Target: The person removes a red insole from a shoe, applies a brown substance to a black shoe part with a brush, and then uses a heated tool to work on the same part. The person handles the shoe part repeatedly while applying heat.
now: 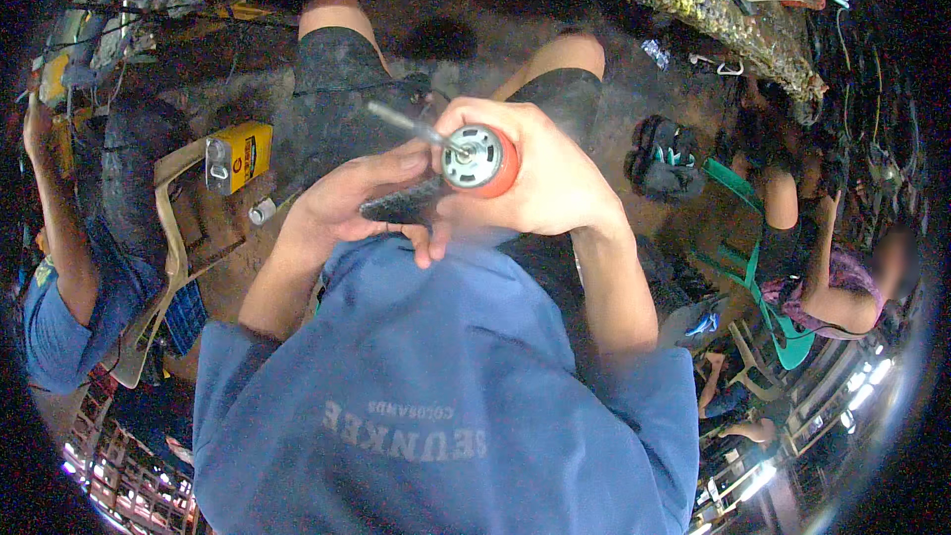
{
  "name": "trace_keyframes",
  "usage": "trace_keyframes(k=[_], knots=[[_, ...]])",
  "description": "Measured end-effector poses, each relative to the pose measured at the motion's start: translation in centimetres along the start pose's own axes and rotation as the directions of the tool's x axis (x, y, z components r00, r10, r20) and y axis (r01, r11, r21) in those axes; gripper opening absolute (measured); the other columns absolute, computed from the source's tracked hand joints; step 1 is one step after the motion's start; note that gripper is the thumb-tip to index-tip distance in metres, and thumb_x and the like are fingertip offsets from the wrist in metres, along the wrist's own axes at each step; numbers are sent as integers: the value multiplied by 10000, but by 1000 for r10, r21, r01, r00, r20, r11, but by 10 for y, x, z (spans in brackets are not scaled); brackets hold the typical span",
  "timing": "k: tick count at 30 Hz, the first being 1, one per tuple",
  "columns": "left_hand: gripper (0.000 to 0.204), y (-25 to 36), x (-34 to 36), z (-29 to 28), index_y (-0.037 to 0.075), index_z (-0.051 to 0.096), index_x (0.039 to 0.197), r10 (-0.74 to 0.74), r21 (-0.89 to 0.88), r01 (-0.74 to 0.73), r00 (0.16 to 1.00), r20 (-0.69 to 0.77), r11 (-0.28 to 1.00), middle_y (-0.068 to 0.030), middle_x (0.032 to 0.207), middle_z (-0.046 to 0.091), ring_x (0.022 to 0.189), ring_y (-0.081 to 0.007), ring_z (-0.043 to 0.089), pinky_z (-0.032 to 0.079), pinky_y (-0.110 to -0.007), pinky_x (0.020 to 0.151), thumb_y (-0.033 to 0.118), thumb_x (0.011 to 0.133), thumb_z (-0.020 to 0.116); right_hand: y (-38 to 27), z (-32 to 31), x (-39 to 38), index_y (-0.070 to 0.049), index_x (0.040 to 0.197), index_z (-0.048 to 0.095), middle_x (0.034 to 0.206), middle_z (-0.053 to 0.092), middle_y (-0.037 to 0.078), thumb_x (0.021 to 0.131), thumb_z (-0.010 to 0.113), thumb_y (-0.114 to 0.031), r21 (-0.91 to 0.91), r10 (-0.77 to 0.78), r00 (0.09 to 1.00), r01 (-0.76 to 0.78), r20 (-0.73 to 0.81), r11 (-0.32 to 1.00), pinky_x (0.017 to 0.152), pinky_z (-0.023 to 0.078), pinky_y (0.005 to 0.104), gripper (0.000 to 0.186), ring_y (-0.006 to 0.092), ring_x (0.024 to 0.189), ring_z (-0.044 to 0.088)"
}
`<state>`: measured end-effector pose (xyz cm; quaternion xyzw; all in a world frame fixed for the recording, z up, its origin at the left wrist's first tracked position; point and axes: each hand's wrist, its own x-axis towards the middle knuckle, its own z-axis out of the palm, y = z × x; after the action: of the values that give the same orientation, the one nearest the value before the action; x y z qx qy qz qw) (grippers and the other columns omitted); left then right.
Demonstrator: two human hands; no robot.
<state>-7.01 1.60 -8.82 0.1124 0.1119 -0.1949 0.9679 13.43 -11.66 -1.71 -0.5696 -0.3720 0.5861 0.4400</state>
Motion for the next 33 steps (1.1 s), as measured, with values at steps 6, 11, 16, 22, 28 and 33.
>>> trace_keyframes(k=[6,11,16,22,28,33], knots=[[433,-10,12,-4,39,559,1472,122,-205,-89,981,152,975,-134,1294,671,1039,-315,688,576,-394,758,330,1156,498,7,0,0,-52,1102,677,947,720,24,746,919,-54,-108,-113,994,111,-7,988,802,548,310,430,132,887,690],[372,-18,9,8,126,520,1419,282,77,-273,946,-162,959,-30,970,611,768,-117,555,422,-265,601,405,1181,460,12,5,5,-51,1124,671,966,748,24,779,916,-76,-228,-172,976,139,-134,964,818,564,318,424,123,898,705],[397,-2,25,-3,88,621,1158,427,88,-418,890,-157,904,36,939,547,761,-62,457,371,-248,616,437,1181,433,12,23,4,-61,1038,675,925,775,53,790,960,-170,-299,-187,869,48,-459,953,788,592,339,393,137,883,750],[475,11,33,1,112,555,849,549,229,-501,792,-266,834,50,704,429,564,-46,332,272,-236,495,459,1167,486,14,37,-7,-60,957,650,751,693,49,758,1000,-234,-473,-174,844,-103,-506,875,668,561,322,439,127,701,684],[455,15,32,10,116,532,817,565,257,-503,748,-349,825,50,675,425,512,-43,337,237,-236,437,428,1148,556,21,41,-7,-87,928,677,735,720,122,775,933,-235,-659,-182,827,-270,-533,702,641,582,416,333,345,709,756],[433,18,29,16,119,527,835,474,198,-431,779,-410,880,54,667,421,503,-36,348,233,-227,430,425,1137,581,17,40,-4,-91,911,677,726,716,123,782,923,-246,-708,-239,820,-257,-520,657,636,575,434,318,356,704,747]])
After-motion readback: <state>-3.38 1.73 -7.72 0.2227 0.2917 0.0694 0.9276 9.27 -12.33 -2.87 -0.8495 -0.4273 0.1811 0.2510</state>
